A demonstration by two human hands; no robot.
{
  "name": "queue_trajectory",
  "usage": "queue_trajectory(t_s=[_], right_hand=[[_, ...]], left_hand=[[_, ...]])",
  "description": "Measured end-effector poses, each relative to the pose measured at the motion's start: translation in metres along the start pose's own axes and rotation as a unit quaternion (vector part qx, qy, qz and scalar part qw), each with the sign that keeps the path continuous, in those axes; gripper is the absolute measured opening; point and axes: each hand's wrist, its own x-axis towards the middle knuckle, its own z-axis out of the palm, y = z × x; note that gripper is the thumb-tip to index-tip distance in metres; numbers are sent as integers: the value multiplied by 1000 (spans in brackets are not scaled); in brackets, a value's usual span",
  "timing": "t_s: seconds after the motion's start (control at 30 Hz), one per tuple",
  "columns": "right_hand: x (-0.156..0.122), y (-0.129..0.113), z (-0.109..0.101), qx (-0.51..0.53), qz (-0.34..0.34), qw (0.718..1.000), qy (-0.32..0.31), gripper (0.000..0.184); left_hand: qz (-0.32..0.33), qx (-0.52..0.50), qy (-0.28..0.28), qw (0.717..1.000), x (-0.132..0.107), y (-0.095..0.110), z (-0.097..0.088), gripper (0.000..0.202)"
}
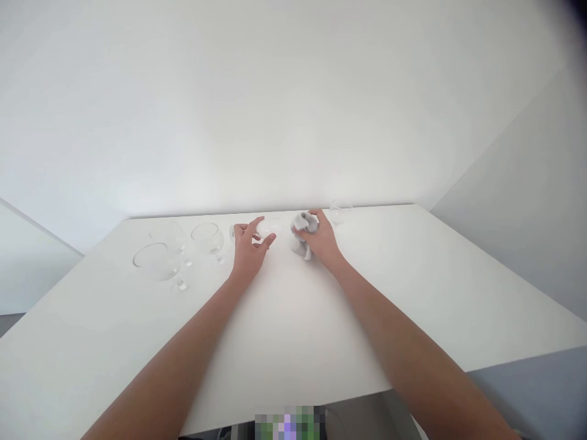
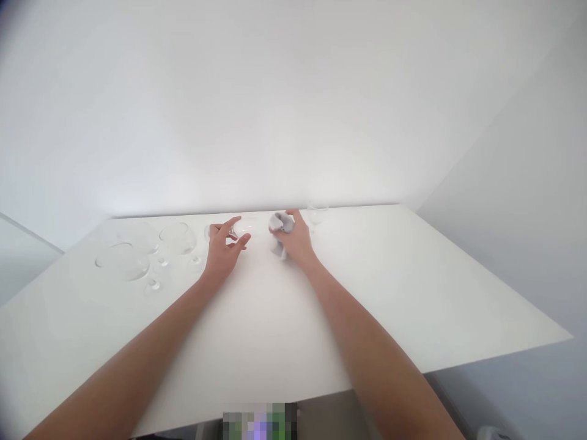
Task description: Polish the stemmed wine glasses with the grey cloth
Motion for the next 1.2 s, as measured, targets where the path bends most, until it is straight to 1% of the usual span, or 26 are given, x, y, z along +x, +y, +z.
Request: queue_trajectory(t_s=[0.1,0.2,0.27,0.3,0.33,0.37,0.43,0.47,0.5,0.53,0.57,0.67,0.7,0.73,0.77,0.8,0.83,0.87,0.9,0.93,0.97,1.0,1.03,1.07,1.13,1.2], right_hand=[[0,-1,2,101,81,992,0,53],[-3,-9,2,192,169,965,-58,63],[-6,-17,1,231,165,950,-129,59],[-7,-20,0,241,140,947,-163,55],[-8,-21,-1,242,105,947,-180,55],[-8,-22,-2,232,67,954,-175,62],[-7,-19,-2,174,11,977,-121,83],[-7,-17,-2,134,3,987,-88,88],[-6,-14,-2,92,8,994,-58,88],[-5,-12,-2,50,21,998,-39,83],[-4,-10,-3,7,37,999,-34,74],[-3,-9,-4,-155,64,985,-31,25],[-3,-9,-4,-200,61,977,-29,14],[-3,-9,-4,-224,59,972,-27,16],[-3,-10,-3,-214,59,975,-23,19],[-3,-10,-1,-167,65,984,-15,20],[-2,-10,1,-90,81,993,0,19],[-2,-11,3,6,108,994,21,18],[-2,-10,5,106,147,982,43,18],[-2,-10,7,193,192,960,60,17],[-2,-10,8,256,235,935,68,16],[-3,-9,9,292,270,915,72,17],[-4,-8,9,306,291,903,77,18],[-5,-7,10,298,295,904,85,21],[-9,-5,11,231,250,934,106,29],[-12,-5,12,146,167,971,93,34]], left_hand=[[-2,5,-4,1000,0,-2,0,55],[-4,7,-13,1000,0,-2,0,54],[-4,9,-15,1000,0,-2,1,54],[-4,11,-13,1000,0,-1,1,54],[-5,13,-12,1000,0,-1,1,54],[-5,16,-10,1000,0,0,1,54],[-7,18,-11,1000,0,1,1,53],[-8,18,-13,1000,0,2,1,53],[-8,19,-16,1000,0,2,1,53],[-8,20,-17,1000,0,2,1,53],[-8,20,-17,1000,-1,2,1,53],[-3,18,-19,1000,-1,1,1,53],[-2,16,-21,1000,-1,1,1,52],[-1,16,-23,1000,-1,1,1,52],[-1,17,-24,1000,-1,0,1,52],[-1,18,-26,999,-1,0,1,51],[-1,20,-27,999,-1,0,1,51],[-1,21,-28,999,-1,0,2,51],[0,22,-28,999,-1,0,2,50],[1,25,-28,999,-1,0,2,50],[3,28,-27,999,-2,0,2,50],[4,31,-26,999,-2,0,2,50],[4,35,-25,999,-2,1,2,50],[4,38,-24,999,-2,1,2,51],[7,42,-25,999,-2,2,2,51],[12,44,-26,999,-2,2,2,51]])
